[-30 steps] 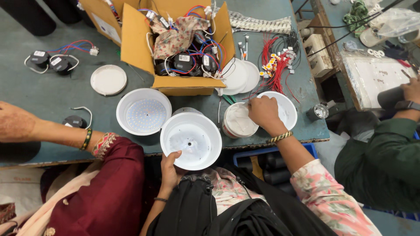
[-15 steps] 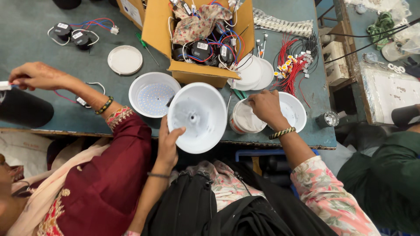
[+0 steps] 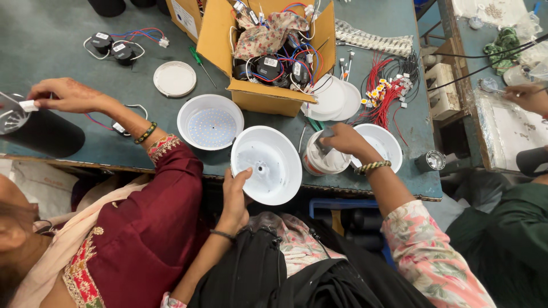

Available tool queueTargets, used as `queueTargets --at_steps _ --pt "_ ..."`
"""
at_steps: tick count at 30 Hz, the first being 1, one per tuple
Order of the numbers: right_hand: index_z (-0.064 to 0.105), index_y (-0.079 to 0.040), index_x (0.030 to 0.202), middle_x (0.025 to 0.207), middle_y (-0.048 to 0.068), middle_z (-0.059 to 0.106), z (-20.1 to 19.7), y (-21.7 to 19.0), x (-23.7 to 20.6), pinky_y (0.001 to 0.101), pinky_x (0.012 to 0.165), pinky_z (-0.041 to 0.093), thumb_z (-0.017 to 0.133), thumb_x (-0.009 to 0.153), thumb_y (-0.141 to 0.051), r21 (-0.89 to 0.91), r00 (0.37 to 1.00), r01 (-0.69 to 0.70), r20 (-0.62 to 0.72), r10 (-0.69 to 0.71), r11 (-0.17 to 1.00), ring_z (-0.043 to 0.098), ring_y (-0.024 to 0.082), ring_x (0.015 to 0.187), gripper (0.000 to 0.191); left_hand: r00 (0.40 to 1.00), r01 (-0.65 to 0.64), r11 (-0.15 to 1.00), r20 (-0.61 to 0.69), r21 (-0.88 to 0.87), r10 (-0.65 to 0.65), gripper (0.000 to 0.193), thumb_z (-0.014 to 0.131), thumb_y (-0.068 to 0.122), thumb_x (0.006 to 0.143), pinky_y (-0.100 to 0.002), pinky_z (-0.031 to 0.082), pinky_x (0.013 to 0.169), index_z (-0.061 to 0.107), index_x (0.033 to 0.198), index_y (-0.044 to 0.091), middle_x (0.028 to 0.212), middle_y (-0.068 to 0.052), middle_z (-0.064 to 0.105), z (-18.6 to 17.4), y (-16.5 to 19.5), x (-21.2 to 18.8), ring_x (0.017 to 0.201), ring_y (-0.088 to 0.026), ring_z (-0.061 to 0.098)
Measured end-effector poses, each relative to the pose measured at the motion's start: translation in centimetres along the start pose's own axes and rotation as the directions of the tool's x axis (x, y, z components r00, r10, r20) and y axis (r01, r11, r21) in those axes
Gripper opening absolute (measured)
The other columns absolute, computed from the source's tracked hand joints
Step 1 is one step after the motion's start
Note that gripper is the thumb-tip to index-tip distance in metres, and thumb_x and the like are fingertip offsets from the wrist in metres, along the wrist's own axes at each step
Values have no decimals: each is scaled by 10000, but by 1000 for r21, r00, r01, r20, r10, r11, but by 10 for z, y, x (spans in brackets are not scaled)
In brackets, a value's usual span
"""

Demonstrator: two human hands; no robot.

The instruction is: The person scoops white paste from a container with a metal spatula and spreads it onto the inside of white plastic lamp housings and circular LED boards. The person repeats this process on several items, placing finished pieces on the table or into a blue bin.

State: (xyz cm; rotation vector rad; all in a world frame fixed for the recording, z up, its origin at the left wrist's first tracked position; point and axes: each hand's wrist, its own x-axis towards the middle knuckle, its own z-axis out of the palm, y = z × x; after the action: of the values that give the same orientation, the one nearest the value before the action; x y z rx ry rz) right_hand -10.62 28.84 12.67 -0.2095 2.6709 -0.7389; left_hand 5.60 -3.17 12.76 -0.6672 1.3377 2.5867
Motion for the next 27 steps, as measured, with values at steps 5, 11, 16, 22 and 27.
queueTargets --at_steps 5,11,16,22,27 --pt "727 28 1090 929 107 774 4 7 -19 362 785 530 758 822 -246 248 999 -29 -13 33 968 683 188 851 384 996 -88 994 10 -58 88 437 627 215 897 -341 582 802 504 1286 56 1167 -116 653 -1 -2 0 1018 -200 681" --pt "750 45 1095 982 85 775 -1 12 -40 326 813 505 760 881 -272 372 989 -149 31 148 916 661 156 892 383 973 -230 963 -7 -137 231 457 626 212 922 -346 545 921 504 1317 16 1230 -137 634 -5 -1 6 1108 -211 646" --pt "753 44 1154 992 76 717 -10 25 -52 365 771 413 753 941 -270 567 983 -81 -93 161 820 531 175 853 379 973 -211 935 30 -286 229 536 578 218 889 -387 500 1002 506 1380 15 1272 -141 619 -4 2 11 1179 -245 619" --pt "726 22 1142 1052 54 756 -7 40 -64 321 880 501 738 910 -183 630 945 -39 -229 233 776 658 131 948 309 981 -103 914 113 -392 159 551 571 187 843 -394 517 1005 497 1369 40 1260 -132 619 5 -10 21 1169 -259 626" --pt "695 21 1175 1067 42 750 -17 39 -75 303 858 500 716 918 -149 643 919 14 -310 243 766 658 123 945 309 990 -103 949 57 -297 126 450 618 187 892 -408 553 933 504 1290 10 1187 -142 630 12 -17 28 1094 -255 652"
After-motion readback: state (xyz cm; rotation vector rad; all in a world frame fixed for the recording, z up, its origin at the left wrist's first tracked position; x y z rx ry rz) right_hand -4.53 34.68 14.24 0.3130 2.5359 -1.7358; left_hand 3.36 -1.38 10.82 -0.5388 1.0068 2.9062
